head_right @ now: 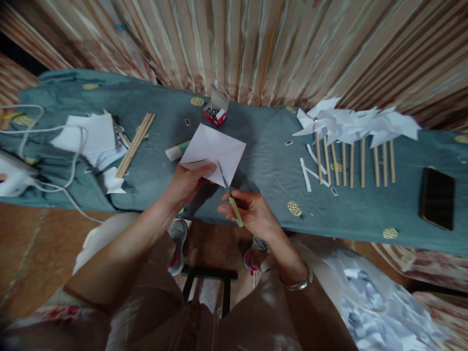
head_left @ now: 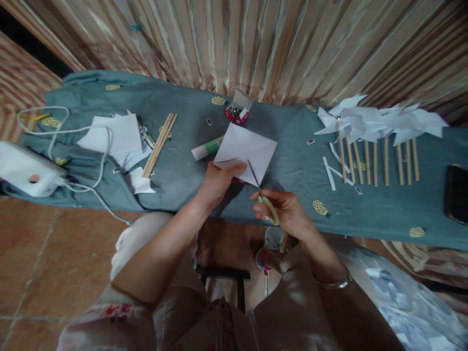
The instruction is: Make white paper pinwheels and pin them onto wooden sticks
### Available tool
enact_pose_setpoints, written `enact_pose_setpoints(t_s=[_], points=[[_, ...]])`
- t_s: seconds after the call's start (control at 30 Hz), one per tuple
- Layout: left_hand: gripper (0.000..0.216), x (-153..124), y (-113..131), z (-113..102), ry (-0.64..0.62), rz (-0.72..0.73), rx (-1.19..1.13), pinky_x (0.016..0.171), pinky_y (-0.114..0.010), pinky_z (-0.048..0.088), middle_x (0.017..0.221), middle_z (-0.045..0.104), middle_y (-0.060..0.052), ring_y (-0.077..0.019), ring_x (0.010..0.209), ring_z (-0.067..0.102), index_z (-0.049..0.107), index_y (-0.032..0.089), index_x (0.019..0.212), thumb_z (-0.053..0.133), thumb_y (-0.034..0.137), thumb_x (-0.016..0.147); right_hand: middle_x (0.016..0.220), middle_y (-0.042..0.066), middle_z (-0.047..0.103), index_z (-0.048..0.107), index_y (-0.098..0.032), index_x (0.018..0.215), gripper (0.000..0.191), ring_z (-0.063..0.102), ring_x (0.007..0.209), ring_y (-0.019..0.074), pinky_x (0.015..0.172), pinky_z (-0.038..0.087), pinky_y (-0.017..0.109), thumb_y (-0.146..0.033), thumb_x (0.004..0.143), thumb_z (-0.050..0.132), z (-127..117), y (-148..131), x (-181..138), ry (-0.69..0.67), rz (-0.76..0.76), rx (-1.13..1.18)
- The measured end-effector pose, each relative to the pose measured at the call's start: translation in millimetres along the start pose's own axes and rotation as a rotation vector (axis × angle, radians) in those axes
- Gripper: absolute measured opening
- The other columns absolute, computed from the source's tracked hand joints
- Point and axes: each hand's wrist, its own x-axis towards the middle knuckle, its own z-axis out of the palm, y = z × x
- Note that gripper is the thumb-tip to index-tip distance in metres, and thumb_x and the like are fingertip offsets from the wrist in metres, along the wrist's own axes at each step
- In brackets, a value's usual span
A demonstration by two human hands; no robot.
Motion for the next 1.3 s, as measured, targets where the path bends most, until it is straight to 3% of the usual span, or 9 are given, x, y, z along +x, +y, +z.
enact_pose_setpoints(t_s=[0.37,0.6,0.77,1.03,1.2,1.3], points=[[0.026,-2,0,1,-0.016,0.0,-0.035,0.056,-0.023,0.05,0.078,0.07,-0.001,-0.0146,0.065,0.062,0.068,0.016,0.081,0.078,0.019,0.057,0.054,-0.005,0.06,0.071,-0.02,0.072,0.044,0.054,0.048,0.0069,0.044,0.045,0.02,-0.048,0.048,0.095,0,3,1,0.008,-0.002,0.04],[0.019,0,-2,-1,-0.024,0.014,-0.041,0.062,-0.025,0.052,0.079,0.07,-0.001,-0.0159,0.07,0.064,0.068,0.017,0.079,0.076,0.019,0.062,0.053,-0.005,0.061,0.07,-0.021,0.07,0.045,0.053,0.045,0.0075,0.043,0.044,0.022,-0.05,0.045,0.094,1,3,3,0.013,-0.015,0.023],[0.02,-1,-1,-1,-0.008,-0.016,-0.034,0.064,-0.027,0.054,0.079,0.071,-0.002,-0.0179,0.072,0.066,0.067,0.018,0.08,0.076,0.019,0.062,0.053,-0.006,0.059,0.069,-0.02,0.073,0.041,0.052,0.046,0.0081,0.044,0.045,0.023,-0.047,0.052,0.092,0,5,4,-0.006,-0.049,-0.04],[0.02,-2,5,0,-0.003,0.003,-0.076,0.061,-0.026,0.053,0.078,0.071,-0.001,-0.0165,0.069,0.065,0.067,0.018,0.077,0.077,0.018,0.06,0.055,-0.005,0.06,0.07,-0.021,0.073,0.039,0.055,0.051,0.0086,0.048,0.046,0.022,-0.041,0.05,0.094,2,2,2,-0.012,0.005,-0.016],[0.024,1,13,-6,0.071,-0.005,-0.061,0.06,-0.027,0.053,0.076,0.07,0.0,-0.0161,0.068,0.064,0.066,0.017,0.078,0.077,0.019,0.056,0.058,-0.004,0.065,0.069,-0.021,0.079,0.042,0.061,0.053,0.0109,0.048,0.048,0.022,-0.044,0.053,0.092,-14,-3,-2,-0.086,0.028,-0.12],[0.022,4,15,-11,0.075,0.029,-0.079,0.058,-0.026,0.053,0.074,0.069,0.001,-0.0155,0.067,0.064,0.067,0.017,0.075,0.078,0.021,0.056,0.061,-0.003,0.068,0.071,-0.021,0.081,0.041,0.06,0.052,0.0105,0.048,0.047,0.022,-0.046,0.056,0.09,-32,-9,-5,-0.05,-0.036,-0.199]])
